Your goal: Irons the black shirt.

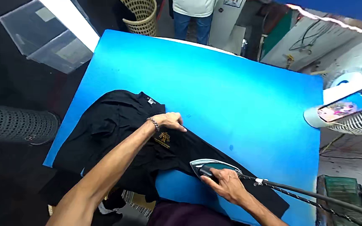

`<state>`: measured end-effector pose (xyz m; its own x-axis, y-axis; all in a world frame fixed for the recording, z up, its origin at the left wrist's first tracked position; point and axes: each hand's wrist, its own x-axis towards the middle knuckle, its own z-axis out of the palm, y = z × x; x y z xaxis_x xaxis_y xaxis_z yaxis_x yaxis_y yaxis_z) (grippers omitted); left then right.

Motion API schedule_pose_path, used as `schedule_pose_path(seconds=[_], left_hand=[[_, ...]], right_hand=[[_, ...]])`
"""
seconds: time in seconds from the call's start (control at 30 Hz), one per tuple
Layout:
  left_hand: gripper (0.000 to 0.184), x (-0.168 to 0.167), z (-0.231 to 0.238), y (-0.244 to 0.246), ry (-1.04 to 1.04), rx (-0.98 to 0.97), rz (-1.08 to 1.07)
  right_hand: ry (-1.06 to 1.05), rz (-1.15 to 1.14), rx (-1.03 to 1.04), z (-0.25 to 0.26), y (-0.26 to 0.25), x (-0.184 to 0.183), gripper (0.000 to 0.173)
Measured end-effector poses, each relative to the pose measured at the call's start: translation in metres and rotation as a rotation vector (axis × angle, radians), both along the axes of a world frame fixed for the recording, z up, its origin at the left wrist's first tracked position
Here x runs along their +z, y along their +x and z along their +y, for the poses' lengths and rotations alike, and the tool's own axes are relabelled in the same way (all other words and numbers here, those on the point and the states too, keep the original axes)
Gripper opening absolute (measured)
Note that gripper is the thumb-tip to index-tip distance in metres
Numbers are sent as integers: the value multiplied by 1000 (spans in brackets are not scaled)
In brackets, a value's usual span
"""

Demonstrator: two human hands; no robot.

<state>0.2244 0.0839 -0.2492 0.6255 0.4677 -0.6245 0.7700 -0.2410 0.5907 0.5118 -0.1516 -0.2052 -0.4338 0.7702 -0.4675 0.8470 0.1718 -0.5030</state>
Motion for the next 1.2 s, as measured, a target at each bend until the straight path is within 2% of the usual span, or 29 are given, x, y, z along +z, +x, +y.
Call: schedule_pose_path(seconds=[0.1, 0.2, 0.3, 0.37, 0.5, 0.57, 0.67, 0.73, 0.8, 0.9, 1.0, 1.13, 1.2], left_hand=[[27, 0, 11, -3, -46, -61, -122], [26, -5, 24, -6, -92, -57, -238], [22, -14, 32, -10, -61, -99, -320], [19, -18, 34, -13, -47, -93, -390], [13, -21, 37, -17, -21, -23, -405], [11, -19, 32, -21, 81, 55, -355], [22, -7, 18, -39, 358, 349, -345], [23, 9, 10, -51, 492, 572, -374], [23, 19, -10, -54, 553, 680, -379], [26, 23, -58, -44, 441, 628, -356], [25, 10, -130, -28, 331, 487, -293], [42, -5, -213, -38, 323, 292, -31], [26, -10, -238, -56, 375, 321, 13]], right_hand=[[16, 22, 9, 3, -16, -1, 72], [55, 50, 88, -21, -2, -2, 68], [159, 50, -145, -45, 0, -5, 63], [238, 47, -320, -38, -17, -9, 60], [256, 14, -343, 36, -69, -9, 61], [247, -19, -375, 86, -94, -11, 63], [169, 26, -493, 147, -116, -7, 65], [150, 68, -547, 158, -118, -3, 66], [167, 39, -542, 141, -107, -3, 65], [177, 10, -618, 77, -61, -9, 62], [144, 101, -932, 1, 11, -12, 61], [212, 253, -1450, -68, 89, -5, 56], [223, 310, -1578, -87, 106, -5, 57]])
